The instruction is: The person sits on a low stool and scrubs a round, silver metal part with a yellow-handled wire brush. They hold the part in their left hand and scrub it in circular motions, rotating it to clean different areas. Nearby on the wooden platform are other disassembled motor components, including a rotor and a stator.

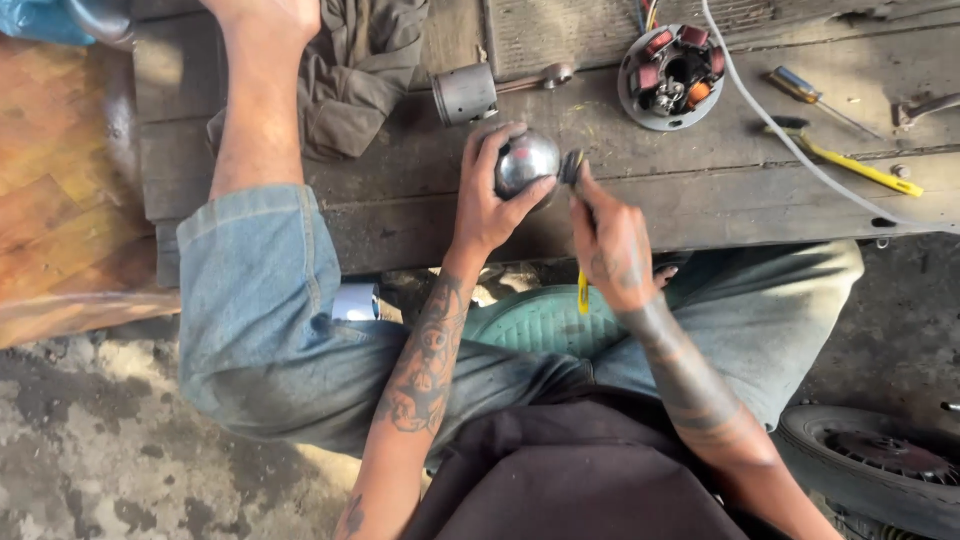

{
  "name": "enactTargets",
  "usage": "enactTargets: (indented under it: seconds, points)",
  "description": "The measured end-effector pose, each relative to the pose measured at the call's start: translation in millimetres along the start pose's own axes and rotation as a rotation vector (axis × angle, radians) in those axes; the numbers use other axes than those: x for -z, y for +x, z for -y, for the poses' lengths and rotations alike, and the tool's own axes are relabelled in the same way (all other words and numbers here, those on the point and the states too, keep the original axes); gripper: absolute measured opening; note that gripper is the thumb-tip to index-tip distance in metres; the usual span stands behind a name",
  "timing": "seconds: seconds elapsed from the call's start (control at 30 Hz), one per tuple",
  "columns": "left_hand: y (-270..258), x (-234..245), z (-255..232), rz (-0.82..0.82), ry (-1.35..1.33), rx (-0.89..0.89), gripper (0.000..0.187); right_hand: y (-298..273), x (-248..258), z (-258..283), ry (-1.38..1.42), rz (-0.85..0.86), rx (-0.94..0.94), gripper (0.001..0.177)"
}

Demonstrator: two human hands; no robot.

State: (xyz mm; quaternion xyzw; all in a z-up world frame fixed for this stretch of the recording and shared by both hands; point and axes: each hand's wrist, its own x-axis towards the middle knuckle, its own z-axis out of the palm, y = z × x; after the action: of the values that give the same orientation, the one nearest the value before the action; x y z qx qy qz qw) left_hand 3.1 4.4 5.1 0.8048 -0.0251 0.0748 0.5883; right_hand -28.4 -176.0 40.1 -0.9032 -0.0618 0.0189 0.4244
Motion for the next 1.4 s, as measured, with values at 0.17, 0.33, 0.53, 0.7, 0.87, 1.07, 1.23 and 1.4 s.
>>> enactTargets:
  seconds: [0.17, 0.33, 0.53, 0.7, 0.87, 1.07, 1.23, 1.4]
  points:
    - [2, -2, 3, 0.0, 0.012, -0.007, 0.064, -9, 7, 9, 0.018, 0.02, -0.022, 0.041]
    - [2, -3, 4, -0.01, 0.019, -0.03, 0.062, -5, 10, 10, 0.061, -0.017, 0.01, 0.04]
    - [1, -4, 3, -0.005, 0.041, -0.025, 0.061, -7, 21, 22, -0.008, 0.072, -0.044, 0.042]
    - [2, -4, 2, -0.01, 0.034, -0.055, 0.061, -7, 31, 37, -0.019, 0.079, -0.067, 0.044]
    - [3, -4, 3, -0.004, 0.029, -0.053, 0.06, -5, 22, 22, -0.098, 0.108, -0.086, 0.043]
    - [4, -3, 4, -0.017, 0.049, -0.071, 0.061, -9, 17, 19, -0.07, 0.09, -0.078, 0.044]
    - [-1, -4, 4, -0.011, 0.084, -0.055, 0.062, -4, 9, 5, -0.148, 0.112, -0.056, 0.041]
    - [2, -5, 1, -0.028, 0.086, -0.069, 0.061, -7, 23, 23, -0.077, 0.124, -0.092, 0.046]
